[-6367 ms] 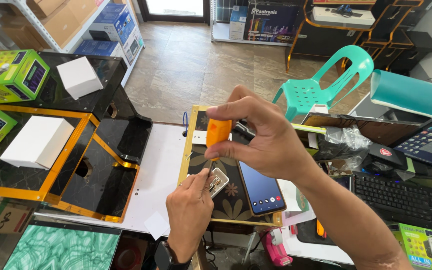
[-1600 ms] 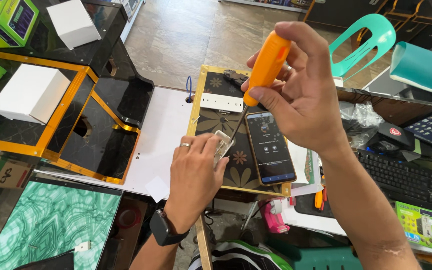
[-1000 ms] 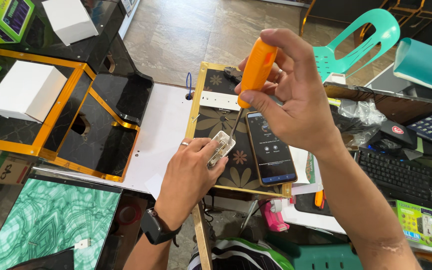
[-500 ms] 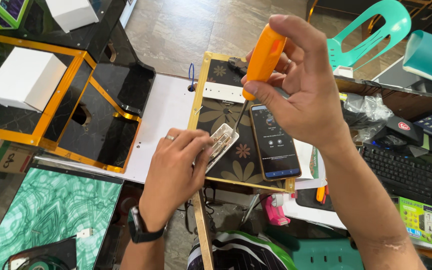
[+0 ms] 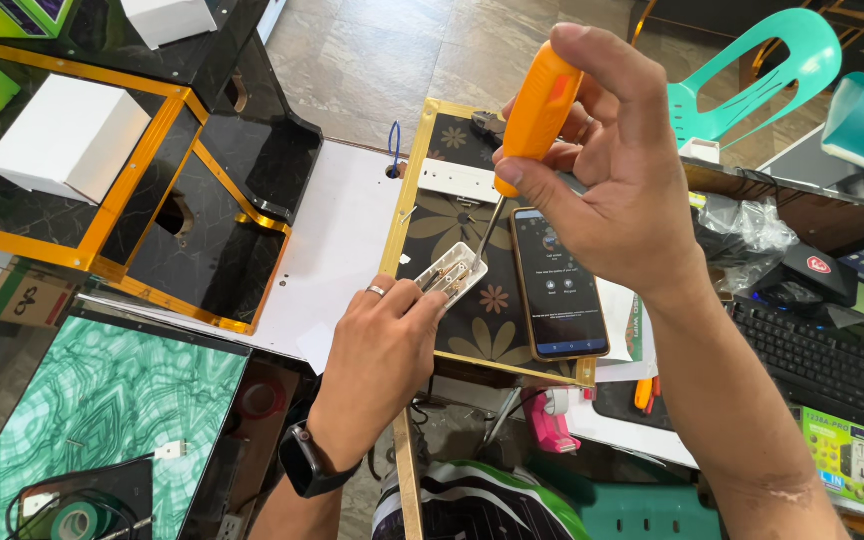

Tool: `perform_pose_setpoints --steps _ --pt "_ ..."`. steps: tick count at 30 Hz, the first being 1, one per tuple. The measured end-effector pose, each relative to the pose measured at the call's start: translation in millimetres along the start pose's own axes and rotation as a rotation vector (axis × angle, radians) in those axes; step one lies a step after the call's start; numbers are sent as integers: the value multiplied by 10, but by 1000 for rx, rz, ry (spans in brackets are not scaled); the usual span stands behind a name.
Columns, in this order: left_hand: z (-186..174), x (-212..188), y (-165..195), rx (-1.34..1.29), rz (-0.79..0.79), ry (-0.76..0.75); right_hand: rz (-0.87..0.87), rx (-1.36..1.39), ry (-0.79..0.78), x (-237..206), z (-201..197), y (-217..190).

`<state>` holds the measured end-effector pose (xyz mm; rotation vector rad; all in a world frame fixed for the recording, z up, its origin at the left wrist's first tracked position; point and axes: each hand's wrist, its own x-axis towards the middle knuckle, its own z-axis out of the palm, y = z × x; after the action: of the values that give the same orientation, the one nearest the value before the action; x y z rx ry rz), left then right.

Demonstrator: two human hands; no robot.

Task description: The person uses a screwdriver to unscrew and open a power strip on a workbench, then strips insulation from the ends of wires by hand and works on the internal components. They briefly handle a smartphone on the desk and later scroll through an app on it.

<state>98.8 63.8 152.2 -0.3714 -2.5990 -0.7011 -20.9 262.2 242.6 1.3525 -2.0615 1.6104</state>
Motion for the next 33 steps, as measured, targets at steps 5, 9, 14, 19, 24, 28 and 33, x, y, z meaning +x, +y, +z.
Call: perform_pose_setpoints --steps 5,9,14,19,24,28,33 --pt "24 8 8 38 21 14 7 -4 9 -11 -15 12" --pt "25 27 4 16 18 23 -13 -13 11 -3 -34 25" --pt "33 34 12 28 7 3 6 5 5 -14 -34 42" --pt "21 49 -4 18 10 -5 -7 0 25 -11 -21 32" --pt "7 52 -25 -10 -2 -24 -84 -5 85 -50 -71 -108" --pt "12 54 -35 -18 -16 -51 -71 -5 53 -37 -20 -170" --pt "22 48 -46 -11 -4 -54 -65 -17 20 -4 30 -191"
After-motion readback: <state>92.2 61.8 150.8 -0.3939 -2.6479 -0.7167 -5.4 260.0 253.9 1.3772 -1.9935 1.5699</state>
